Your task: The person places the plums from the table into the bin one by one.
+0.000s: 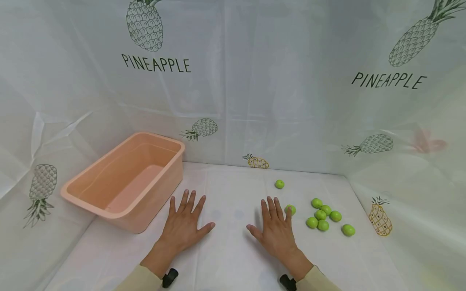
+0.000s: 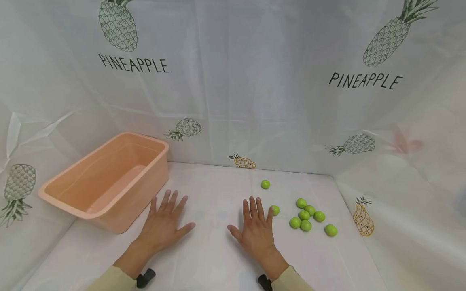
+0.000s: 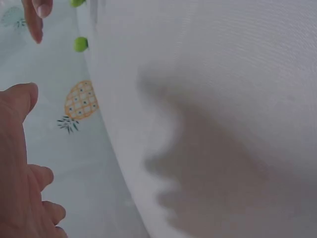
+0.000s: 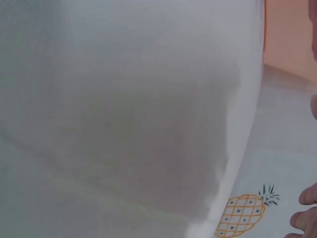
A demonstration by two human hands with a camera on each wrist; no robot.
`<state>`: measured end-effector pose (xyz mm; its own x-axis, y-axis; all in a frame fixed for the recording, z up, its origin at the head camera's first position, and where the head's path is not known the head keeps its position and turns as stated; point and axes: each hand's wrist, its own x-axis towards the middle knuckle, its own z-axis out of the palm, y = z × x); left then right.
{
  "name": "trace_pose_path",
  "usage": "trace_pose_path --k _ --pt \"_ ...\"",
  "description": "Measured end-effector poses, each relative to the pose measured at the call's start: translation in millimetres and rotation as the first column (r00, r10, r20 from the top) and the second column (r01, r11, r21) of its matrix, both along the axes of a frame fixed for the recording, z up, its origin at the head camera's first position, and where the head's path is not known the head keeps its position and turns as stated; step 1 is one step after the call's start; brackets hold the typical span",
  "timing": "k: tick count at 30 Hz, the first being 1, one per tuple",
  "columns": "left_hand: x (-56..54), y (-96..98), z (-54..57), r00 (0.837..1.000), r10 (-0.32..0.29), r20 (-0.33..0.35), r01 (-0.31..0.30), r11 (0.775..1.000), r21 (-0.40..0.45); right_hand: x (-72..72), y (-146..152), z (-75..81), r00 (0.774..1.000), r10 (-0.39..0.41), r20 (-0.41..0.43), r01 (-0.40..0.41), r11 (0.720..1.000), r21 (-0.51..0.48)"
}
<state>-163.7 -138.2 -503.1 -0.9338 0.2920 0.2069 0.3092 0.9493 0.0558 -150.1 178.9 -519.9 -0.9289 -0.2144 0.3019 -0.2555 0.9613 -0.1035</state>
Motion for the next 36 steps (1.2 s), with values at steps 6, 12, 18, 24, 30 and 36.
trace_pose_path --k 6,12,18,24,30,36 --pt "5.8 -4.0 21.9 0.997 -0.053 -0.058 0.054 0.998 0.018 -2.7 -16.0 10.1 0.998 0.042 -0.046 -0.045 0.997 -0.055" --pt "12.1 -20.6 64.0 0.990 -0.105 -0.095 0.113 0.990 0.081 -9.9 -43.8 29.6 0.994 0.097 -0.041 -0.098 0.994 -0.043" --pt "9.5 -55.7 107.5 0.989 -0.066 -0.134 0.082 0.990 0.114 -17.9 -78.8 49.9 0.985 0.172 -0.008 -0.172 0.984 -0.044" --pt "-4.7 -113.9 132.4 0.992 -0.006 -0.128 0.025 0.989 0.148 -25.3 -113.9 64.5 0.967 0.254 0.010 -0.254 0.966 -0.041" --pt "-24.5 -179.7 140.2 0.996 0.087 -0.017 -0.084 0.985 0.150 -30.0 -149.4 78.8 0.944 0.325 0.051 -0.325 0.946 -0.015" --pt "-43.1 -227.9 134.4 0.975 0.190 0.115 -0.205 0.969 0.136 -32.3 -183.8 93.2 0.915 0.391 0.101 -0.392 0.920 -0.009"
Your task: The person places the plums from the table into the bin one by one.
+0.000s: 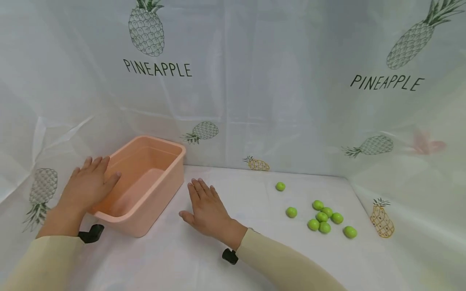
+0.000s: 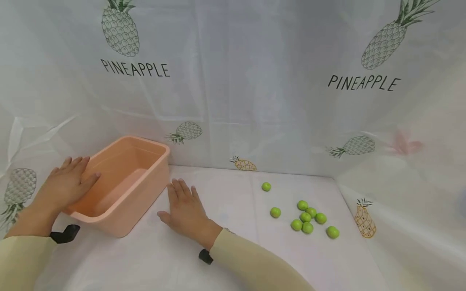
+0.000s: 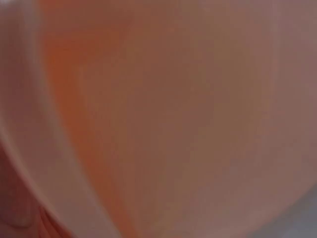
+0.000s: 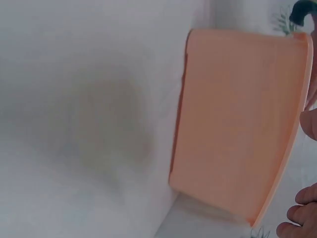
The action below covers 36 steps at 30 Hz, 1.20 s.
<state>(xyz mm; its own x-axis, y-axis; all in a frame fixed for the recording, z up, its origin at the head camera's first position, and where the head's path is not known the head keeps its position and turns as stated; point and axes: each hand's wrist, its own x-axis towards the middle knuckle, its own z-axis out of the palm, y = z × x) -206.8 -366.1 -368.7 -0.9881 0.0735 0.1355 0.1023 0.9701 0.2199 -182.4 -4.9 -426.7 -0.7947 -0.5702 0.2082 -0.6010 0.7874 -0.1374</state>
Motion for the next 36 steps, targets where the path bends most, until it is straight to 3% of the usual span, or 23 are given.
trace_pose_path --k 6,10,14,19,25,30,36 --pt "-17.8 -33.1 -12.8 0.992 0.024 0.122 -0.026 1.000 0.018 -6.1 -32.0 7.8 0.997 0.074 0.004 -0.074 0.997 0.036" --pt "-19.2 -46.0 -21.2 0.981 0.061 0.183 -0.065 0.998 0.017 -9.2 -47.7 8.3 0.994 0.107 0.007 -0.107 0.992 0.068" --pt "-19.5 -48.3 -26.4 0.980 0.089 0.180 -0.092 0.996 0.005 -9.8 -52.0 10.1 0.993 0.115 0.030 -0.117 0.991 0.061" --pt "-16.3 -40.3 -21.6 0.972 0.089 0.216 -0.092 0.996 0.002 -12.3 -46.8 11.3 0.994 0.081 0.072 -0.083 0.996 0.021" --pt "-8.7 -20.8 -11.9 0.960 0.035 0.278 -0.044 0.999 0.026 -19.1 -34.9 10.3 0.996 0.027 0.089 -0.025 0.999 -0.024" --pt "-0.5 -0.5 -10.4 0.966 -0.015 0.256 0.006 0.999 0.033 -26.3 -22.3 11.7 0.992 -0.049 0.113 0.055 0.997 -0.048" --pt "11.9 25.6 -18.0 0.979 -0.067 0.191 0.049 0.994 0.097 -34.5 -2.8 15.3 0.978 -0.140 0.157 0.158 0.982 -0.103"
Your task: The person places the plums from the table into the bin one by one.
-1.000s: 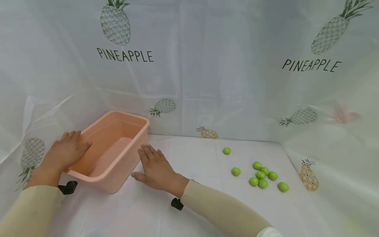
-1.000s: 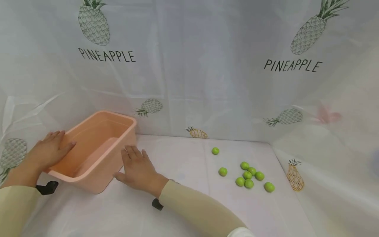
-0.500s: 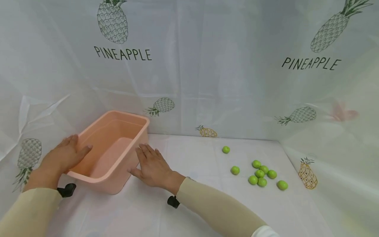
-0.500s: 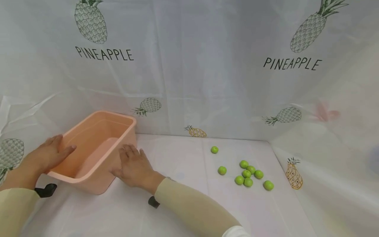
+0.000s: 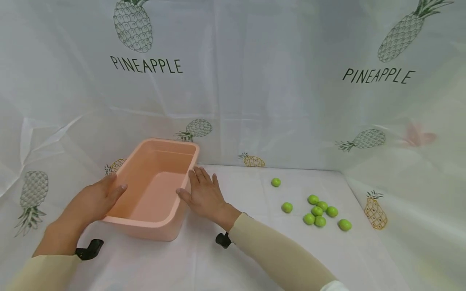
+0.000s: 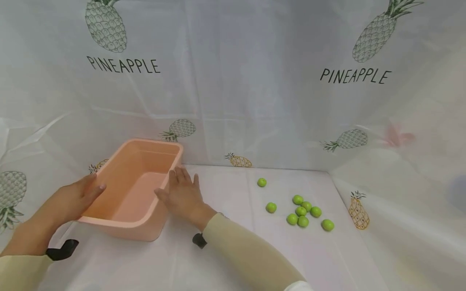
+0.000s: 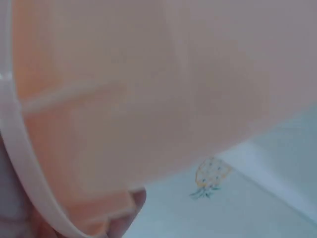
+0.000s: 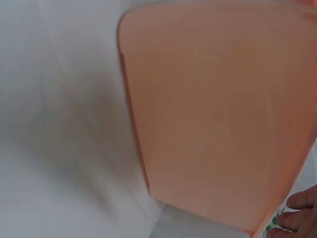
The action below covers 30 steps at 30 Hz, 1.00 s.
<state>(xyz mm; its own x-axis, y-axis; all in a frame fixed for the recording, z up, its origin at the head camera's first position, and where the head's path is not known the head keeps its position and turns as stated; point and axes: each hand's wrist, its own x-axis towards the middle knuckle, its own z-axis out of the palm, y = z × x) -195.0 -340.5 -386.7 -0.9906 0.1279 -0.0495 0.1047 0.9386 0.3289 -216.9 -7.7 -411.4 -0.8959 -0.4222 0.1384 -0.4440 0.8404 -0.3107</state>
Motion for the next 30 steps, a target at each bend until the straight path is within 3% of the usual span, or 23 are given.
trace_pose_path --k 4,8,21,30 --pt "10.2 17.7 -8.0 1.000 -0.008 -0.024 0.010 0.997 0.073 -4.3 12.0 5.3 0.998 -0.047 0.031 0.049 0.998 -0.049" --pt "19.8 41.1 -12.1 1.000 -0.025 -0.007 0.026 0.993 0.118 -8.1 23.8 9.0 0.997 -0.065 0.045 0.068 0.995 -0.071" --pt "44.4 128.5 -10.4 0.993 -0.110 -0.048 0.113 0.991 0.070 -19.7 72.0 18.1 0.992 -0.125 0.017 0.126 0.988 -0.088" --pt "64.4 177.4 -13.0 0.973 -0.200 -0.112 0.205 0.978 0.039 -18.1 109.5 19.2 0.982 -0.170 0.087 0.173 0.984 -0.034"
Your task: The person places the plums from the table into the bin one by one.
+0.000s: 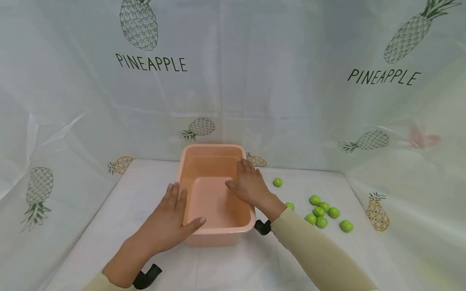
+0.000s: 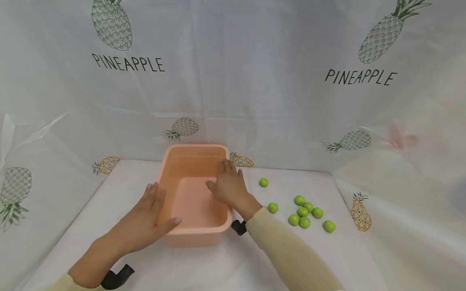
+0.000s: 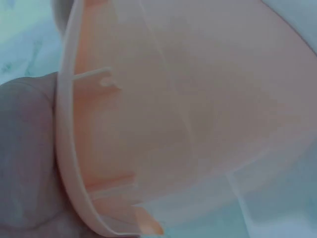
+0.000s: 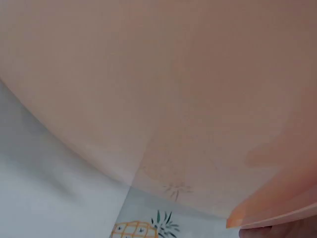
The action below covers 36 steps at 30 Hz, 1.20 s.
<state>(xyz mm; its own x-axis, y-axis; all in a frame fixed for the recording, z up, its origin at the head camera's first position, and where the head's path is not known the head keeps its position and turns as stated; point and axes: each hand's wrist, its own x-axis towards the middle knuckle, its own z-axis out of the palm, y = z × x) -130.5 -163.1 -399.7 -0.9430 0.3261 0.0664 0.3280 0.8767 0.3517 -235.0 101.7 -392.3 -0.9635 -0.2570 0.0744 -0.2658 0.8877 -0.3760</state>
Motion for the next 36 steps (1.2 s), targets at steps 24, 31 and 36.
trace_pose_path --k 24,31,36 --pt "-99.0 -1.3 4.7 0.996 -0.026 0.082 0.031 0.998 -0.062 13.4 22.3 -8.7 1.000 0.022 -0.017 -0.023 0.999 -0.022" --pt "-90.2 6.7 6.1 0.997 -0.051 0.064 0.058 0.993 -0.107 24.5 31.0 -6.4 1.000 0.002 -0.023 -0.002 1.000 0.002" --pt "-80.8 12.9 7.3 0.998 -0.051 0.040 0.056 0.992 -0.115 31.9 39.6 -3.6 0.999 0.009 -0.037 -0.008 1.000 0.022"
